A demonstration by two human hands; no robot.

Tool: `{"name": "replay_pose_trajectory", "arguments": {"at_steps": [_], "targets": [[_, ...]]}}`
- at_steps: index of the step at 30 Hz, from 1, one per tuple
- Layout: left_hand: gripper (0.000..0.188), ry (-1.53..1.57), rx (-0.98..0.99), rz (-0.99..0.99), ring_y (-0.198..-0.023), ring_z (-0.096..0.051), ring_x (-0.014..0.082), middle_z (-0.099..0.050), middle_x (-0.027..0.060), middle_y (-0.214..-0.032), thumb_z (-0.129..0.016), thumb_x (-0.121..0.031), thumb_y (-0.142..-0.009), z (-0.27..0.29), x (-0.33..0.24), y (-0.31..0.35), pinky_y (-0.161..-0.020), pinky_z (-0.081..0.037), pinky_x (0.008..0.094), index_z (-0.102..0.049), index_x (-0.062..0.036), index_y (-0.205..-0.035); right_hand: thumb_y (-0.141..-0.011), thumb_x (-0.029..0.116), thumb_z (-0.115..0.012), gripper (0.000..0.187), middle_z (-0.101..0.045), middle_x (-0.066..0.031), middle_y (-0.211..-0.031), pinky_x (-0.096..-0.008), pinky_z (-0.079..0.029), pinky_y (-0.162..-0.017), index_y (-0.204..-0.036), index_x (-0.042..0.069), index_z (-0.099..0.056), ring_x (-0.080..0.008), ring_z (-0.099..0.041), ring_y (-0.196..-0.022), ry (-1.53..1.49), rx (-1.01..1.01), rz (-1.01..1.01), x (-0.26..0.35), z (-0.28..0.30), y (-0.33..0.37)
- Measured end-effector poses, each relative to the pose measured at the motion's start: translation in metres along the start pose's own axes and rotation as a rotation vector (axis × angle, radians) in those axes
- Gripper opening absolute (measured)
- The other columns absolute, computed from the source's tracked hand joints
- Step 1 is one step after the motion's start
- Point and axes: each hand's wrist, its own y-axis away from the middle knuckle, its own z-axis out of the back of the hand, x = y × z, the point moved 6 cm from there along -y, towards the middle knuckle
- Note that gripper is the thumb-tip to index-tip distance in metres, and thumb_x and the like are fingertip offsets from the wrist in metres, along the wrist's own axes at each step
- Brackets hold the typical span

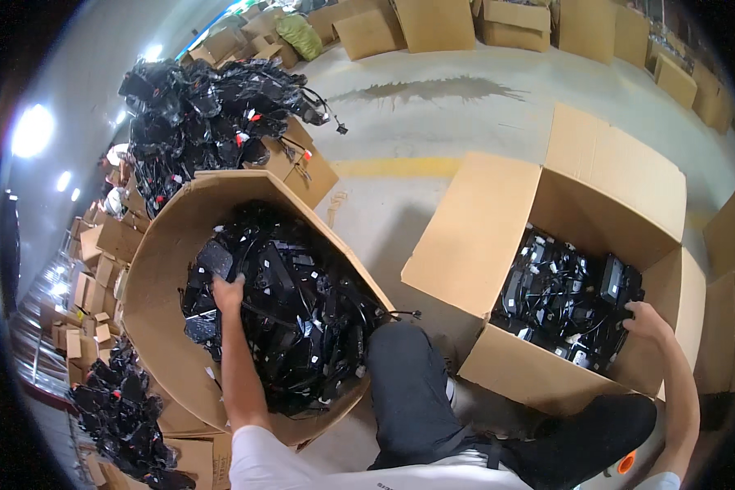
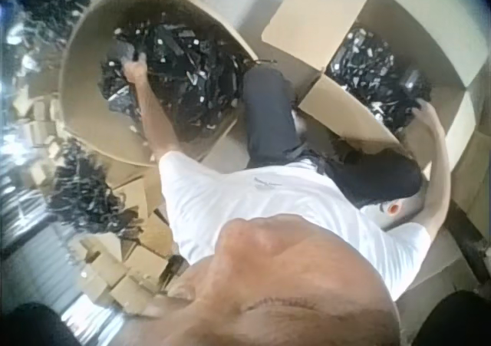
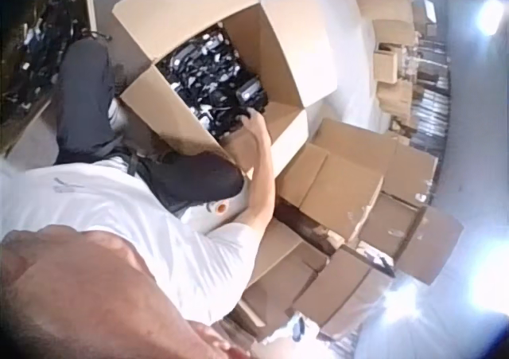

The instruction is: The person sits on the floor between two large cardboard boxes and repeatedly picks up black electronic devices from the left box. They briefly turn each device over in their hands and then place it into the right box. The process is repeated continuously for many identical items.

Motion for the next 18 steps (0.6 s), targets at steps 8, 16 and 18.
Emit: {"name": "replay_pose_trajectory", "arguments": {"at_steps": [8, 16, 18], "targets": [[0.019, 0.780, 0.214, -0.185, -0.070, -0.061, 0.0107, -0.071, 0.0047, -0.081, -0.075, -0.014, -0.090, 0.092, -0.057, 0.038, -0.066, -0.049, 0.0295, -0.073, 0.0053, -0.092, -0.090, 0.015, -0.068, 0.044, -0.069, -0.0272, -0.119, -0.0441, -0.052, -0.098, -0.130, -0.004, -0.063, -0.0406, -0.067, -0.111, -0.055, -0.029, 0.558, 0.297, 0.030, 0.005], [0.026, 1.320, 0.530, -0.095, -0.081, -0.070, 0.0140, -0.074, 0.0111, -0.100, -0.071, -0.007, -0.094, 0.215, -0.086, 0.075, -0.075, -0.056, 0.0271, -0.069, 0.0092, -0.114, -0.094, 0.047, -0.073, 0.097, -0.029, -0.0266, -0.164, -0.0431, -0.031, -0.122, -0.160, -0.003, -0.022, -0.0346, -0.031, -0.152, -0.543, -0.133, 0.984, 0.569, 0.030, 0.032], [0.026, 1.378, 0.537, -0.112, -0.081, -0.070, 0.0145, -0.074, 0.0114, -0.100, -0.070, -0.008, -0.094, 0.243, -0.087, 0.098, -0.075, -0.057, 0.0273, -0.068, 0.0091, -0.114, -0.090, 0.056, -0.074, 0.112, -0.022, -0.0291, -0.165, -0.0445, -0.027, -0.124, -0.161, -0.003, -0.012, -0.0364, -0.026, -0.154, -0.826, 0.284, 0.965, 0.609, 0.004, 0.049]]}}
